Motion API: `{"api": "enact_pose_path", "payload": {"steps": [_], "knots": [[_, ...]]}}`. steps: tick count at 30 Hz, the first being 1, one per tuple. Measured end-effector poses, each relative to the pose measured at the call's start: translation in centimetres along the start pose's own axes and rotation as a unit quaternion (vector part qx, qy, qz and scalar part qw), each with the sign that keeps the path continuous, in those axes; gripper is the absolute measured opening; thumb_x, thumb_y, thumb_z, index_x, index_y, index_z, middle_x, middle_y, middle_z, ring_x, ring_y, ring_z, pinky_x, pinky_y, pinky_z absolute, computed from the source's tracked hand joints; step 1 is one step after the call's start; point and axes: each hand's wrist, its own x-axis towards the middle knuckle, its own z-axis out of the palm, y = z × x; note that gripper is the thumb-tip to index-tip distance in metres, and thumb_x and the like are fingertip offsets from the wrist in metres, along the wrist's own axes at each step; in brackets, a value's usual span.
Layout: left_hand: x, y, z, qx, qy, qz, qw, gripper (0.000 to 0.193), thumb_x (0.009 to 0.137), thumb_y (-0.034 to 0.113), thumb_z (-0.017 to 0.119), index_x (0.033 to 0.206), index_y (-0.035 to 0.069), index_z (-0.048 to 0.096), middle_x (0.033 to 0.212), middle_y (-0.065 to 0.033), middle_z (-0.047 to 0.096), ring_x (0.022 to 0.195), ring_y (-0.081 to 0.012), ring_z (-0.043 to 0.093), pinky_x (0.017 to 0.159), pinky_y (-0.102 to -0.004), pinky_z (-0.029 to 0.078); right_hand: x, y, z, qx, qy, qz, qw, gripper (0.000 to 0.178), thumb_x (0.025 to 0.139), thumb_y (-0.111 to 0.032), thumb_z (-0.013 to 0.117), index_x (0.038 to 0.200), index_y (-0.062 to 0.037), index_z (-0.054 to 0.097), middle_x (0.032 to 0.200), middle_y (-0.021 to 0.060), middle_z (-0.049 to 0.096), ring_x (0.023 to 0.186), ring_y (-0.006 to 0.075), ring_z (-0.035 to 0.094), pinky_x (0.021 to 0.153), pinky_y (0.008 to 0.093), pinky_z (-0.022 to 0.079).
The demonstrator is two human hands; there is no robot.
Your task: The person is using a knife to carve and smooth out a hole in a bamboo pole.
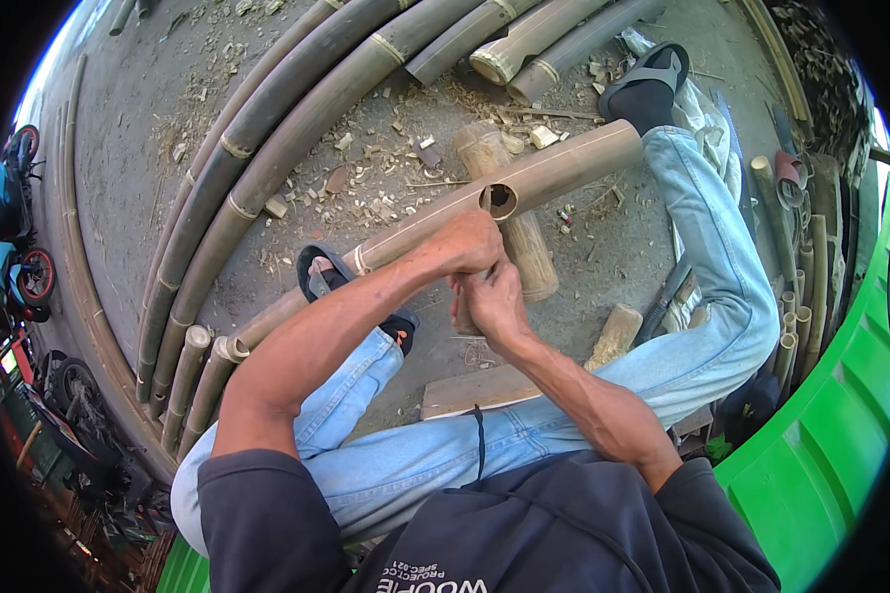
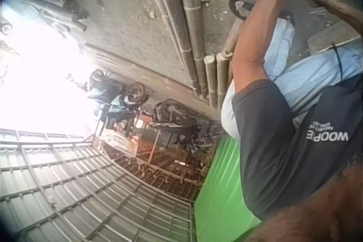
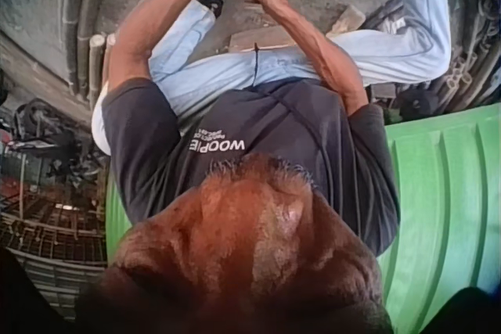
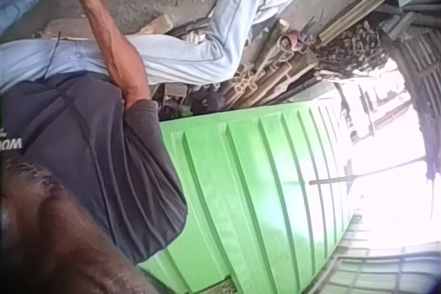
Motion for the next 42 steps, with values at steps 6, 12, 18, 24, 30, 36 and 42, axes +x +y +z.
{"api": "enact_pose_path", "payload": {"steps": [6, 12, 18, 24, 30, 36, 42], "knots": [[-0.8, 4.7, 3.8, -0.219, 0.148, 0.051, 0.963, 0.039, 0.095, 0.026, 0.061, 0.084, -0.009, 0.074, 0.082, -0.0349, 0.069, 0.087, -0.0484, 0.074, 0.071, -0.0525, 0.058, -2.6, 0.8, -5.4, -0.176, 0.034, -0.058, 0.982, 0.037, 0.092, -0.014, 0.070, 0.121, 0.0039, 0.056, 0.073, 0.0129, 0.067, 0.057, 0.0166, 0.067, 0.052, 0.0383, 0.055], [1.8, 8.4, 4.9, -0.529, 0.294, -0.126, 0.786, 0.050, 0.102, 0.029, 0.053, 0.072, -0.011, 0.060, 0.065, -0.0210, 0.064, 0.058, -0.0315, 0.064, 0.059, -0.0503, 0.051, 0.7, -6.1, -11.3, -0.518, -0.061, -0.170, 0.836, 0.053, 0.088, -0.020, 0.072, 0.132, 0.0035, 0.055, 0.091, 0.0285, 0.073, 0.089, 0.0489, 0.072, 0.080, 0.0524, 0.058], [3.7, 9.4, 1.8, -0.841, 0.220, -0.102, 0.483, 0.029, 0.103, 0.021, 0.049, 0.117, -0.005, 0.054, 0.112, -0.0167, 0.061, 0.102, -0.0249, 0.062, 0.082, -0.0455, 0.052, 7.4, -13.5, -11.7, -0.674, -0.217, -0.152, 0.689, 0.053, 0.082, -0.018, 0.071, 0.129, 0.0048, 0.060, 0.099, 0.0330, 0.073, 0.095, 0.0493, 0.072, 0.084, 0.0527, 0.060], [3.8, 7.8, 3.8, -0.789, 0.252, -0.133, 0.544, 0.032, 0.103, 0.022, 0.049, 0.113, -0.008, 0.058, 0.105, -0.0172, 0.064, 0.097, -0.0249, 0.063, 0.082, -0.0462, 0.051, 5.5, -11.5, -11.0, -0.650, -0.214, -0.152, 0.713, 0.053, 0.086, -0.023, 0.068, 0.129, 0.0053, 0.058, 0.103, 0.0350, 0.072, 0.101, 0.0517, 0.070, 0.091, 0.0554, 0.057], [-0.5, 7.0, 5.4, -0.496, 0.298, -0.205, 0.790, 0.045, 0.100, 0.026, 0.050, 0.088, -0.012, 0.070, 0.081, -0.0343, 0.068, 0.080, -0.0426, 0.074, 0.072, -0.0516, 0.056, 1.1, -3.5, -9.6, -0.481, -0.145, -0.143, 0.853, 0.057, 0.090, -0.032, 0.069, 0.130, 0.0055, 0.053, 0.094, 0.0320, 0.073, 0.092, 0.0482, 0.073, 0.082, 0.0542, 0.058], [-3.0, 3.6, 2.1, -0.460, 0.028, -0.071, 0.885, 0.069, 0.107, 0.052, 0.043, 0.097, -0.013, 0.064, 0.087, -0.0222, 0.072, 0.080, -0.0337, 0.075, 0.063, -0.0452, 0.064, -0.2, -2.1, -6.5, -0.288, -0.041, -0.027, 0.956, 0.061, 0.095, -0.041, 0.066, 0.127, 0.0093, 0.053, 0.083, 0.0207, 0.072, 0.070, 0.0306, 0.075, 0.068, 0.0451, 0.058], [-8.1, 3.9, -0.3, -0.351, -0.124, 0.061, 0.926, 0.085, 0.101, 0.072, 0.046, 0.108, -0.011, 0.064, 0.087, -0.0208, 0.072, 0.077, -0.0304, 0.076, 0.059, -0.0399, 0.065, -3.0, -5.4, -12.8, -0.421, -0.110, -0.101, 0.895, 0.047, 0.098, -0.031, 0.063, 0.133, -0.0008, 0.055, 0.091, 0.0227, 0.073, 0.082, 0.0385, 0.074, 0.076, 0.0483, 0.057]]}}
